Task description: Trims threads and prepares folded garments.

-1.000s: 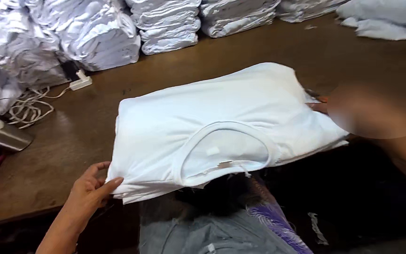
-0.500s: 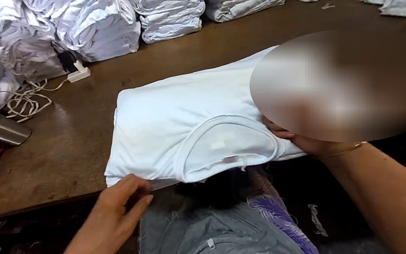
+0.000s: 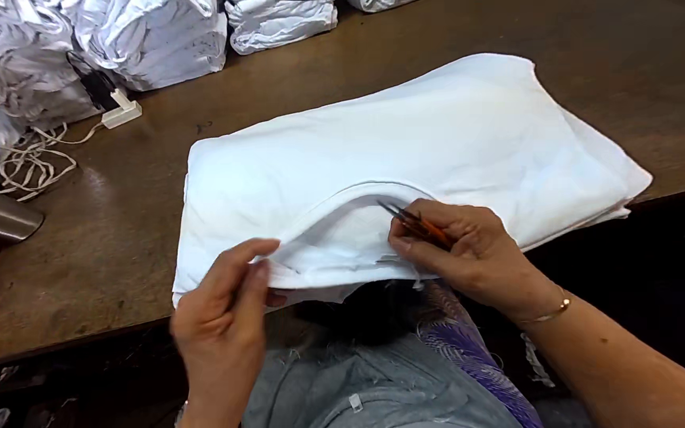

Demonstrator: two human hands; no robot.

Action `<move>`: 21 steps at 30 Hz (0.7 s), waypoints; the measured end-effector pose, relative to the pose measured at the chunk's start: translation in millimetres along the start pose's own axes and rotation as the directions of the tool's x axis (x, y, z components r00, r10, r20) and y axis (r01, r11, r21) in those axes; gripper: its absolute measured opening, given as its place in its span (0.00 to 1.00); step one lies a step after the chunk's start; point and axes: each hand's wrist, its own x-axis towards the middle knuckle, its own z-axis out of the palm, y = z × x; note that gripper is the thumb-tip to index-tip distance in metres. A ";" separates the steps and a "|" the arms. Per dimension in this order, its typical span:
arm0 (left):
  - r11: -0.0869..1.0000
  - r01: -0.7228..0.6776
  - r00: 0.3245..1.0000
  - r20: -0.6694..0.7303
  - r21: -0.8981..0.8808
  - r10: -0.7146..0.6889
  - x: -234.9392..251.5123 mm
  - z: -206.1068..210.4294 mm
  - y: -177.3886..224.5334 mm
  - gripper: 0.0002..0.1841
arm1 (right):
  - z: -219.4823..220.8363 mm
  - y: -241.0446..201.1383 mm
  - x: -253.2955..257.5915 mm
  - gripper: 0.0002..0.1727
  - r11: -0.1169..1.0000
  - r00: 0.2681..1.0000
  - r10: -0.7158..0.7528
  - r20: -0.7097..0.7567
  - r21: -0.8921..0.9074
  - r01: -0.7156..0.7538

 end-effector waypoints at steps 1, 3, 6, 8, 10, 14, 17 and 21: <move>0.960 0.049 0.992 -0.096 -0.277 -0.078 -6.9 1.6 0.1 0.11 | 1.5 1.0 -3.0 0.03 0.998 0.999 -0.048 0.015 -0.039 0.049; 0.797 0.108 0.939 -0.203 -0.594 -0.279 -16.9 9.7 2.5 0.10 | 4.5 3.3 -8.3 0.05 0.987 0.993 -0.109 0.043 -0.115 0.113; 0.716 0.155 0.915 -0.174 -0.681 -0.363 -26.7 18.4 1.6 0.10 | 6.9 -0.6 -10.9 0.06 0.968 0.993 -0.108 0.045 -0.224 0.115; 0.718 0.168 0.920 -0.153 -0.676 -0.360 -30.5 19.8 1.0 0.11 | 10.1 -18.2 -10.4 0.06 0.955 0.998 -0.058 -0.031 -0.294 0.046; 0.723 0.174 0.924 -0.143 -0.668 -0.355 -32.4 19.4 1.7 0.12 | 17.9 -41.1 -8.0 0.13 0.942 0.991 -0.097 -0.096 -0.329 0.060; 0.751 0.167 0.933 -0.144 -0.639 -0.330 -37.4 21.6 4.0 0.13 | 49.3 -59.8 5.8 0.20 0.956 0.978 -0.205 0.029 -0.206 0.206; 0.776 0.140 0.944 -0.154 -0.615 -0.293 -41.1 23.0 2.2 0.10 | 67.9 -53.7 15.9 0.06 0.913 0.938 -0.331 0.101 -0.216 0.346; 0.727 0.163 0.922 -0.159 -0.667 -0.353 -45.8 23.2 1.0 0.11 | 68.4 -60.5 11.5 0.09 0.724 0.871 -0.447 0.205 -0.489 0.487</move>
